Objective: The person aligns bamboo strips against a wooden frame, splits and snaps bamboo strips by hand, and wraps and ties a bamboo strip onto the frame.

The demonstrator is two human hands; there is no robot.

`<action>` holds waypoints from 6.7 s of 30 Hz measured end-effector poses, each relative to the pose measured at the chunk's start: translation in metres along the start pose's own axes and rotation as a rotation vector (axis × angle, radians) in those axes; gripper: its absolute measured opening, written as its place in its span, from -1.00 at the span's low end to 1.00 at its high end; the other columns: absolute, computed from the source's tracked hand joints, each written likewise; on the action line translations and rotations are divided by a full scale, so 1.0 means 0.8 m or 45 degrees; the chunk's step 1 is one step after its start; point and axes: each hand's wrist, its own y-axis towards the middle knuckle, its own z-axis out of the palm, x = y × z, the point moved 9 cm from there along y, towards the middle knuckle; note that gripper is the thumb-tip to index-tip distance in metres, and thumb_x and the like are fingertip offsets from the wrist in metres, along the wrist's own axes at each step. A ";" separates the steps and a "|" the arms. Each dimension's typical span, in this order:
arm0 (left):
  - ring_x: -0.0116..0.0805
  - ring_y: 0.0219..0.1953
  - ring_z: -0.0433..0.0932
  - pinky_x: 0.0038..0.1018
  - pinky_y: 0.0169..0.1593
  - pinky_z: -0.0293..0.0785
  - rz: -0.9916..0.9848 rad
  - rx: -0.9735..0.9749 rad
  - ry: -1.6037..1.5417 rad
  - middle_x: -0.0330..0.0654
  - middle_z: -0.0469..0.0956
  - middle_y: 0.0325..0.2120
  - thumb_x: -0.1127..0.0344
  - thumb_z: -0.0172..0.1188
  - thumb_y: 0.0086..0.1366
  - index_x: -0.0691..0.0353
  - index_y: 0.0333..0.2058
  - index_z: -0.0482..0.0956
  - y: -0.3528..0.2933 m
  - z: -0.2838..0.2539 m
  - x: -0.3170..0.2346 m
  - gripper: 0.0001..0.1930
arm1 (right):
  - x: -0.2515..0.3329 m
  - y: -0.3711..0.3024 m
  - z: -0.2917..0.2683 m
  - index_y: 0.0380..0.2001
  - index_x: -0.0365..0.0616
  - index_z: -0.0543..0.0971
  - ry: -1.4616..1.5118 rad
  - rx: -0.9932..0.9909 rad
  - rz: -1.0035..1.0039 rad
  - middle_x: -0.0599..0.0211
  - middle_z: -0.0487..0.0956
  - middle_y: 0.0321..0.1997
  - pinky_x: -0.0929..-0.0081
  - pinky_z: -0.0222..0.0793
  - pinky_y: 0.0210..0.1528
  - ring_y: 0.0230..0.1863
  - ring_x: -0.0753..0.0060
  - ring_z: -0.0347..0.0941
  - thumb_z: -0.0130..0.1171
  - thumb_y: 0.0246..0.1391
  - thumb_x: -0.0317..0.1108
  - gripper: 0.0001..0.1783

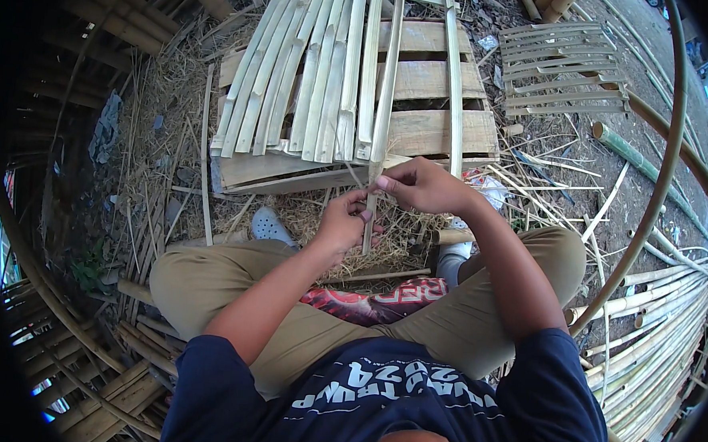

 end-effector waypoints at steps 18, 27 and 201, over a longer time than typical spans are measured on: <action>-0.26 -0.23 0.65 -0.28 -0.23 0.74 -0.032 0.003 0.015 -0.08 0.56 -0.16 0.56 -0.10 0.44 0.35 0.10 0.42 0.017 -0.004 0.016 -0.70 | -0.027 -0.020 0.004 -0.44 -0.01 0.72 -0.811 -0.296 0.063 0.24 0.67 -0.45 0.17 0.51 -0.23 -0.29 0.09 0.63 0.46 -0.17 -0.24 -0.82; -0.27 -0.23 0.65 -0.28 -0.23 0.74 0.012 0.026 0.040 -0.07 0.54 -0.14 0.55 -0.11 0.46 0.36 0.09 0.41 0.015 -0.005 0.012 -0.72 | -0.040 -0.022 0.017 -0.32 -0.08 0.69 -0.652 -0.356 0.085 -0.02 0.62 -0.26 0.11 0.49 -0.04 -0.16 -0.08 0.59 0.33 -0.01 -0.23 -0.79; 0.12 -0.52 0.52 -0.11 -0.36 0.38 0.679 -0.142 1.032 0.00 0.54 -0.63 0.13 -0.06 0.50 0.39 -0.44 0.45 -0.032 0.050 -0.133 -0.57 | -0.009 -0.048 -0.039 -0.68 -0.33 0.50 0.092 -0.817 0.145 0.40 0.35 -0.79 0.32 0.09 -0.65 -0.68 0.62 0.15 0.16 0.31 0.01 -0.37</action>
